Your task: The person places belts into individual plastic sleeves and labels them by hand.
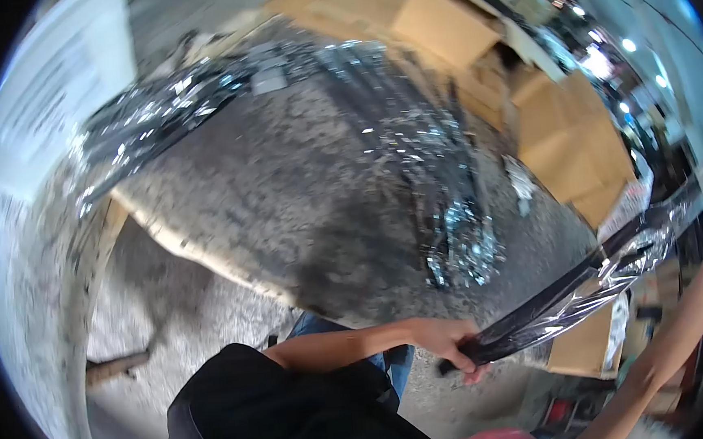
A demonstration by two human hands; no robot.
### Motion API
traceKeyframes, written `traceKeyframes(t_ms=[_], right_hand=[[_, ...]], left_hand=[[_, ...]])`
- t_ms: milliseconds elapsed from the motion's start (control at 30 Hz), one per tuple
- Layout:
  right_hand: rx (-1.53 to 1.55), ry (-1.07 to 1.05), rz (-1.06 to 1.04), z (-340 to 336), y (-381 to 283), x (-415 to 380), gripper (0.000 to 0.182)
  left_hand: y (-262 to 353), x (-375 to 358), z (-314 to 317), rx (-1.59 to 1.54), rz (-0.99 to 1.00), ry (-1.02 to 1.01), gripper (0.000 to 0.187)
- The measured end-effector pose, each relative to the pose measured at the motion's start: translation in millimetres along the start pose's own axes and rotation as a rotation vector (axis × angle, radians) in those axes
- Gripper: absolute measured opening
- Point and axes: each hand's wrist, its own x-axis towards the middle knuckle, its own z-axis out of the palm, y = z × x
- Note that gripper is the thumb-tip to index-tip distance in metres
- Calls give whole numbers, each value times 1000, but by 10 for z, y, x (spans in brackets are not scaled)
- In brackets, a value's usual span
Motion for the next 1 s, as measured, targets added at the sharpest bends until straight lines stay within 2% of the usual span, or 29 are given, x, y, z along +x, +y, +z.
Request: traceKeyframes(t_ms=[33,67,100,133,167,200,233,267,300,333,367,400,433,467,500,533,567,600,633,667,700,733,767,833,867,900,967,1000], right_hand=[[79,-152,108,-29,202,173,34],[103,-189,113,96,425,283,34],[88,-302,188,248,682,327,43],[70,-408,258,363,993,379,53],[147,-489,258,416,1500,505,30],[311,-464,377,767,1593,340,29],[473,-437,498,1203,1561,87,27],[489,-542,508,1619,1588,-99,21],[507,-644,518,2053,1598,-300,16],[502,-565,578,2510,1491,-580,8],[640,-643,634,2918,1725,-591,8],[753,-749,626,3351,1814,-691,8],[806,-770,625,3733,1754,-900,9],[897,-926,591,4160,2028,-903,10],[893,-884,612,4562,2114,-1090,12],[1084,-749,649,5123,2513,-1313,17],[1158,-729,790,5210,2206,-1777,24],[1037,-896,846,5548,2445,-1981,31],[815,-864,1006,5539,2212,-2332,36],[969,-1141,963,5766,2656,-2620,37],[627,-958,829,5528,2136,-3048,37],[679,-1051,772,5418,2164,-3353,33],[643,-1113,747,5279,2110,-3631,34],[678,-1198,831,4835,2010,-3986,31],[642,-1232,743,4582,1926,-4023,30],[602,-1267,668,4332,1843,-4047,29],[678,-1217,572,3887,1809,-3949,25],[672,-1208,604,3827,1850,-4013,25]], left_hand=[[174,-319,24,7,-24,109,29],[328,-659,-16,95,-130,220,33],[495,-1011,-55,181,-244,323,38],[634,-1374,-53,323,-199,469,40],[792,-1739,-32,468,-157,612,42],[1157,-2059,132,791,-366,851,47],[1384,-2445,232,891,-421,1020,51],[1628,-2827,261,1136,-268,1044,52],[1964,-3145,359,1191,-282,1095,39],[2285,-3333,519,1121,-316,1254,35],[2516,-3681,554,1009,-365,1396,34],[2838,-3970,592,1144,-830,1542,39],[3049,-4154,554,1140,-460,1412,46],[3277,-4455,473,1044,-560,1553,53],[3398,-4914,271,1199,-479,1673,53],[3644,-5011,227,1192,-687,1673,62],[3641,-4999,214,1201,-703,1683,62],[3571,-4940,134,1549,-1095,1923,65],[3484,-4905,27,1906,-1531,2099,69],[3248,-4955,-149,1963,-1306,2118,70],[2949,-4936,-266,2003,-1078,2121,71],[2631,-4586,-273,1927,-997,2030,66],[2193,-4389,-409,2027,-922,1991,59],[1516,-3927,-459,2077,-1011,1801,56],[1296,-3826,-482,2132,-1067,1722,58],[1208,-3818,-498,2094,-1080,1697,58],[1333,-3886,-547,1866,-1059,1821,71],[1289,-3874,-564,1851,-1074,1791,71]])
